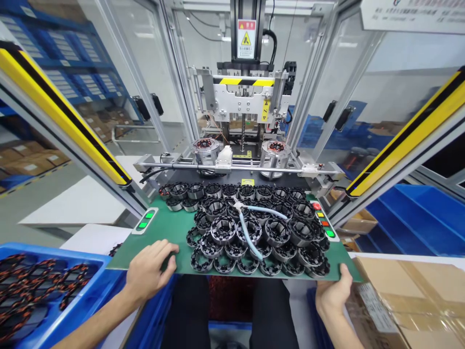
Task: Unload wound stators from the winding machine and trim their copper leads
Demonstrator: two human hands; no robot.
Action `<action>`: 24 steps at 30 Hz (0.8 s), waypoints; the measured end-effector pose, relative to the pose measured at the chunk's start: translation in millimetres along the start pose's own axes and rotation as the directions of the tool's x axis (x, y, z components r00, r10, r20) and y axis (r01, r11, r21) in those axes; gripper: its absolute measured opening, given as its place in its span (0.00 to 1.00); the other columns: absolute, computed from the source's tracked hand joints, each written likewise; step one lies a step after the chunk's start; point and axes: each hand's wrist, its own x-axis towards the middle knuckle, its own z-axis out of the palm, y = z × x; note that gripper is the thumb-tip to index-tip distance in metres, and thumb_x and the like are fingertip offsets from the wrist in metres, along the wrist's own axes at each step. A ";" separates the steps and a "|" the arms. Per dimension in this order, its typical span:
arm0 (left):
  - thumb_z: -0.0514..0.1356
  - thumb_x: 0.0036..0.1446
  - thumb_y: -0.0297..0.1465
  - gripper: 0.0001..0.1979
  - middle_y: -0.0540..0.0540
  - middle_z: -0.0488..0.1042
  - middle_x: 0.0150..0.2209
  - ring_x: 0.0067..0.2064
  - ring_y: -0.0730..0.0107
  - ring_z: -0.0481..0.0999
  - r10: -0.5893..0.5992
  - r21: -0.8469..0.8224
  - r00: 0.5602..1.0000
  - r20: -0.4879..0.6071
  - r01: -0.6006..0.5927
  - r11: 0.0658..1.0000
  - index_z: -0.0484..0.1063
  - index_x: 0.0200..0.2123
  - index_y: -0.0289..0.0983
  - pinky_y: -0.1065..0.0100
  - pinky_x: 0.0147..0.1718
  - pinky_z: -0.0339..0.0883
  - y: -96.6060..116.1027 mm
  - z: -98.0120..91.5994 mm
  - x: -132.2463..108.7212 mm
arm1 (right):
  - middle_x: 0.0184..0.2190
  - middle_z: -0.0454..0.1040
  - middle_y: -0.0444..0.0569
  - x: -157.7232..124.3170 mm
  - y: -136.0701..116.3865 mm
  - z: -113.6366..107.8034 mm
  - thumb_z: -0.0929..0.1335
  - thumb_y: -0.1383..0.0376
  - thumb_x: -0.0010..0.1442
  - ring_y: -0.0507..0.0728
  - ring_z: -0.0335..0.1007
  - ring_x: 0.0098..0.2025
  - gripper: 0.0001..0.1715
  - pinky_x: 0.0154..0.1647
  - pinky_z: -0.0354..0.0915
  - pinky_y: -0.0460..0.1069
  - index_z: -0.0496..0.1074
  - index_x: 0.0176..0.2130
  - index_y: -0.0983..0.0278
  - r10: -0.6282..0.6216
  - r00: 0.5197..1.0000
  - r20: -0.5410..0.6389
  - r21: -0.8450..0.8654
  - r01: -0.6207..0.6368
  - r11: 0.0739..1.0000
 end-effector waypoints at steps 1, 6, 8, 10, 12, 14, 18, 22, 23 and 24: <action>0.57 0.73 0.26 0.08 0.49 0.78 0.35 0.36 0.61 0.74 -0.001 0.001 1.000 -0.001 0.001 1.000 0.75 0.43 0.42 0.60 0.39 0.63 0.0 0.0 0.3 | 0.58 0.87 0.46 -0.9 -0.4 0.5 0.75 0.49 0.51 0.62 0.80 0.66 0.30 0.56 0.84 0.54 0.82 0.51 0.59 0.000 1.000 0.002 -0.003 0.000 1.000; 0.57 0.72 0.26 0.08 0.49 0.77 0.35 0.36 0.62 0.74 0.001 0.008 1.000 -0.002 -0.001 1.000 0.76 0.42 0.42 0.60 0.38 0.64 -0.3 0.6 0.2 | 0.58 0.86 0.43 -4.1 -1.4 3.7 0.75 0.48 0.52 0.62 0.79 0.68 0.31 0.67 0.80 0.58 0.81 0.52 0.57 -0.014 1.000 0.000 -0.011 0.014 1.000; 0.57 0.72 0.26 0.08 0.49 0.77 0.35 0.36 0.62 0.74 0.004 0.012 1.000 -0.001 -0.004 1.000 0.76 0.43 0.42 0.60 0.38 0.64 -0.7 1.0 -0.3 | 0.57 0.87 0.42 -4.9 -1.7 4.9 0.75 0.48 0.52 0.61 0.78 0.68 0.30 0.69 0.78 0.57 0.81 0.53 0.56 -0.019 1.000 -0.004 -0.010 0.019 1.000; 0.57 0.73 0.26 0.08 0.49 0.77 0.35 0.36 0.61 0.74 0.007 0.016 1.000 -0.001 -0.007 1.000 0.76 0.43 0.42 0.60 0.38 0.64 -1.2 1.5 -0.6 | 0.57 0.87 0.42 -5.8 -2.2 5.8 0.74 0.49 0.53 0.61 0.78 0.68 0.30 0.71 0.77 0.57 0.81 0.53 0.57 -0.022 1.000 -0.007 -0.007 0.022 1.000; 0.57 0.73 0.26 0.08 0.49 0.77 0.35 0.36 0.61 0.74 0.013 0.020 1.000 -0.004 -0.012 1.000 0.76 0.42 0.42 0.60 0.39 0.64 -1.7 1.7 -0.9 | 0.57 0.87 0.43 -6.6 -2.5 6.1 0.74 0.49 0.54 0.61 0.79 0.68 0.30 0.72 0.76 0.57 0.82 0.53 0.57 -0.020 1.000 -0.010 -0.007 0.020 1.000; 0.57 0.73 0.26 0.08 0.49 0.78 0.35 0.36 0.62 0.74 0.021 0.023 1.000 -0.009 -0.021 1.000 0.76 0.43 0.42 0.60 0.39 0.64 -2.0 1.4 -0.9 | 0.58 0.87 0.44 -7.1 -2.4 6.0 0.75 0.50 0.54 0.63 0.79 0.67 0.30 0.71 0.77 0.59 0.82 0.53 0.58 -0.020 1.000 -0.019 -0.008 0.020 1.000; 0.57 0.73 0.26 0.08 0.49 0.78 0.36 0.37 0.62 0.75 0.038 0.031 0.999 -0.022 -0.037 0.999 0.75 0.43 0.42 0.60 0.39 0.65 -1.9 0.0 0.1 | 0.57 0.87 0.44 -7.6 -1.0 5.9 0.75 0.49 0.55 0.63 0.80 0.67 0.28 0.72 0.77 0.61 0.82 0.52 0.57 -0.030 0.999 -0.026 -0.004 0.030 1.000; 0.58 0.72 0.25 0.08 0.49 0.78 0.34 0.35 0.62 0.74 0.052 0.045 0.998 -0.043 -0.050 0.998 0.76 0.42 0.41 0.60 0.38 0.65 -1.9 -0.1 0.6 | 0.55 0.87 0.44 -8.8 -0.2 7.3 0.75 0.49 0.55 0.62 0.79 0.67 0.26 0.75 0.74 0.59 0.82 0.50 0.58 -0.042 0.998 -0.037 -0.002 0.042 0.999; 0.58 0.72 0.25 0.08 0.50 0.78 0.33 0.35 0.62 0.74 0.060 0.048 0.997 -0.051 -0.058 0.997 0.76 0.42 0.42 0.60 0.38 0.65 -2.4 0.2 0.2 | 0.55 0.87 0.45 -9.1 -0.1 7.8 0.75 0.49 0.55 0.62 0.79 0.68 0.26 0.76 0.73 0.59 0.82 0.50 0.58 -0.050 0.998 -0.041 -0.001 0.050 0.999; 0.58 0.72 0.25 0.08 0.50 0.78 0.33 0.34 0.63 0.74 0.071 0.050 0.996 -0.060 -0.068 0.996 0.76 0.41 0.42 0.60 0.37 0.65 -3.0 0.6 -0.4 | 0.56 0.87 0.45 -9.4 0.0 8.1 0.75 0.48 0.55 0.62 0.78 0.69 0.27 0.77 0.72 0.60 0.82 0.50 0.58 -0.059 0.997 -0.042 -0.001 0.059 0.998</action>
